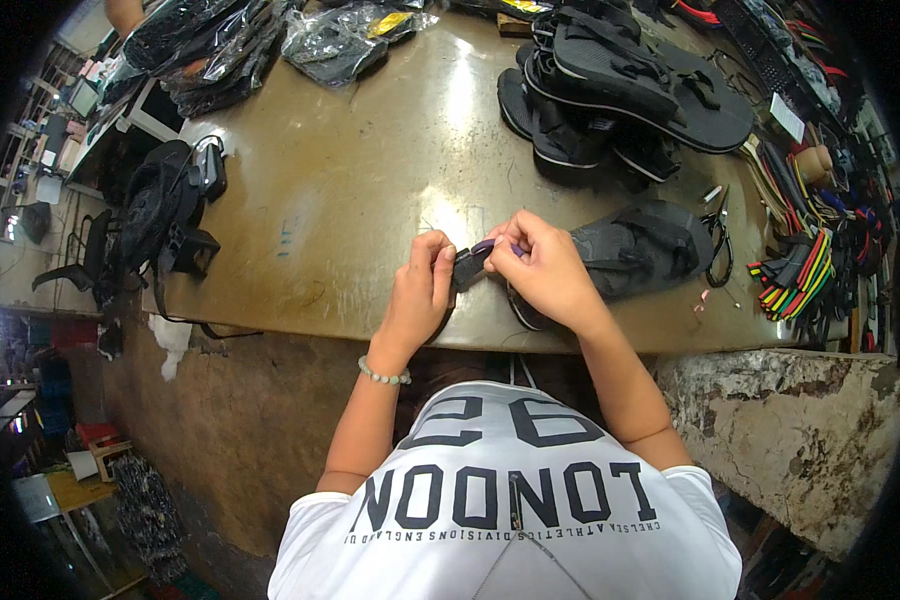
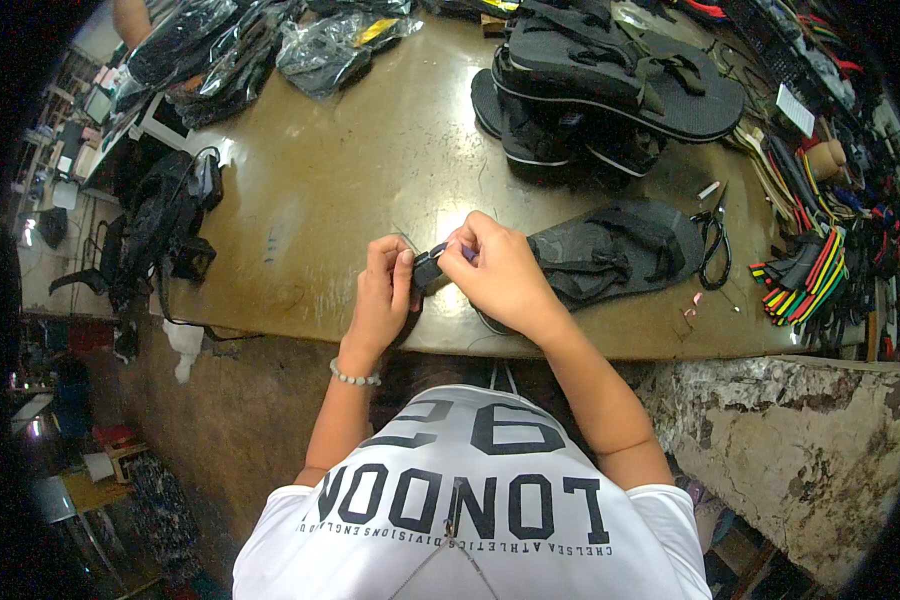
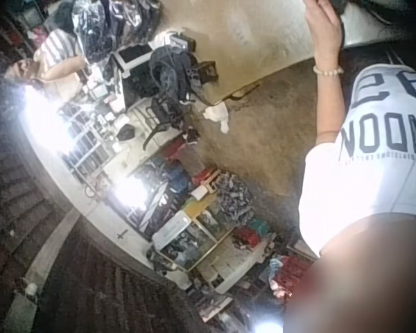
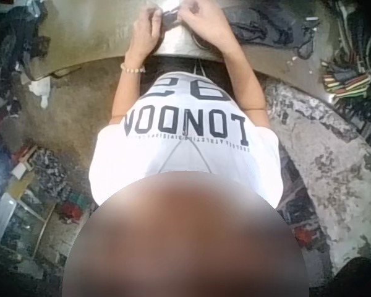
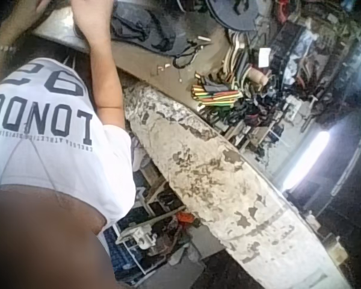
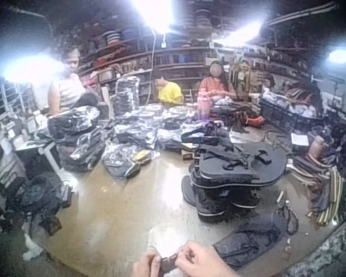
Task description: The person assembles black sandals by threading straps through buckles and securing them. They handle multiple sandals one at a time, adjusting and tightening the straps, then placing finished units into a pile on the table.
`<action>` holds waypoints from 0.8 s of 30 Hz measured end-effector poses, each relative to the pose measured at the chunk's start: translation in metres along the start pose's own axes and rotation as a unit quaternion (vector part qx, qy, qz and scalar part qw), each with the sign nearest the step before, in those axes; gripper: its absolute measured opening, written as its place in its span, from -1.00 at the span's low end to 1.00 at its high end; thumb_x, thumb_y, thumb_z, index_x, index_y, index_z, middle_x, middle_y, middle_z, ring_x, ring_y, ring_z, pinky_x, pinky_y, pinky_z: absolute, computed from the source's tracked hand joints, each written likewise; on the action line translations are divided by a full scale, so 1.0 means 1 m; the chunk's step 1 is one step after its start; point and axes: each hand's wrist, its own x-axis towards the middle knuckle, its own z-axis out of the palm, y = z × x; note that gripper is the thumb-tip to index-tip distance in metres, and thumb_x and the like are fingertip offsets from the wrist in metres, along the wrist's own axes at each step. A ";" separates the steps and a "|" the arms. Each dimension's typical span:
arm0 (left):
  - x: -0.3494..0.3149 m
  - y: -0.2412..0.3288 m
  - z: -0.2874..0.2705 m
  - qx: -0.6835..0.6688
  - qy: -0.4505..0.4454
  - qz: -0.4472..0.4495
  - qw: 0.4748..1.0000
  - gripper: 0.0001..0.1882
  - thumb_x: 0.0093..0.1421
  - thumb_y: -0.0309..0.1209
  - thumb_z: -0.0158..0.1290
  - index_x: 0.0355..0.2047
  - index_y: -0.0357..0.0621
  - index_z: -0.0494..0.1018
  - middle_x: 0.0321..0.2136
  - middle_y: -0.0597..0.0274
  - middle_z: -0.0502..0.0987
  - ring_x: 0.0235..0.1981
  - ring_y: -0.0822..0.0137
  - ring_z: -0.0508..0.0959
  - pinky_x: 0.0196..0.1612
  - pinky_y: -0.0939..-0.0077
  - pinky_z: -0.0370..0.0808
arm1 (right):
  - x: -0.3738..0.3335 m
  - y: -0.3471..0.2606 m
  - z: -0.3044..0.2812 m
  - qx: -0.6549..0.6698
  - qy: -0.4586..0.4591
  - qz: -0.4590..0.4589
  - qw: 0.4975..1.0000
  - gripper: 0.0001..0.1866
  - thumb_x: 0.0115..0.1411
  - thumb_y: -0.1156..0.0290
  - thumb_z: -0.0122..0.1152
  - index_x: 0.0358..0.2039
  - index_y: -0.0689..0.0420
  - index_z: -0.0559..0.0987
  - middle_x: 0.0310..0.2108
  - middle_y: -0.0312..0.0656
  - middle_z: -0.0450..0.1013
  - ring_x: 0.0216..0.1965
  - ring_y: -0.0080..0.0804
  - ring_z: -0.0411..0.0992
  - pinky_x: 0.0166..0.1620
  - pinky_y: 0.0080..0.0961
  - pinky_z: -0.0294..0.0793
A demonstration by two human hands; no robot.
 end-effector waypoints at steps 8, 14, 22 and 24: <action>0.000 -0.001 0.001 0.008 0.010 0.034 0.999 -0.87 0.37 -0.45 -0.13 -0.13 -0.18 0.19 -0.57 0.00 0.43 -0.67 0.10 0.45 -0.56 0.27 0.37 | -0.002 0.004 0.008 -0.060 0.026 -0.139 0.988 -0.83 0.03 0.44 0.22 -0.51 0.28 0.46 -0.57 -0.10 0.41 -0.58 -0.45 0.34 -0.47 -0.47 0.37; -0.001 0.002 0.002 -0.008 0.004 -0.006 1.000 -0.86 0.37 -0.44 -0.14 -0.12 -0.18 0.19 -0.57 -0.05 0.43 -0.65 0.00 0.46 -0.53 0.22 0.39 | 0.001 0.013 0.005 0.033 0.013 -0.066 0.997 -0.82 0.07 0.43 0.19 -0.49 0.30 0.45 -0.57 -0.08 0.44 -0.58 -0.42 0.37 -0.46 -0.45 0.37; -0.002 0.002 0.002 0.015 0.018 0.008 1.000 -0.87 0.37 -0.44 -0.15 -0.13 -0.19 0.21 -0.50 -0.11 0.46 -0.55 -0.12 0.49 -0.46 0.17 0.42 | -0.001 0.013 0.003 0.001 0.011 -0.059 0.998 -0.80 0.09 0.42 0.18 -0.46 0.32 0.45 -0.59 -0.10 0.45 -0.59 -0.45 0.36 -0.47 -0.45 0.37; -0.001 0.002 0.002 0.011 0.017 0.008 1.000 -0.87 0.37 -0.44 -0.15 -0.13 -0.20 0.21 -0.49 -0.12 0.47 -0.55 -0.13 0.49 -0.45 0.17 0.42 | -0.002 0.010 0.004 -0.003 0.007 -0.054 0.999 -0.81 0.09 0.42 0.18 -0.46 0.32 0.45 -0.60 -0.10 0.45 -0.60 -0.44 0.37 -0.47 -0.45 0.37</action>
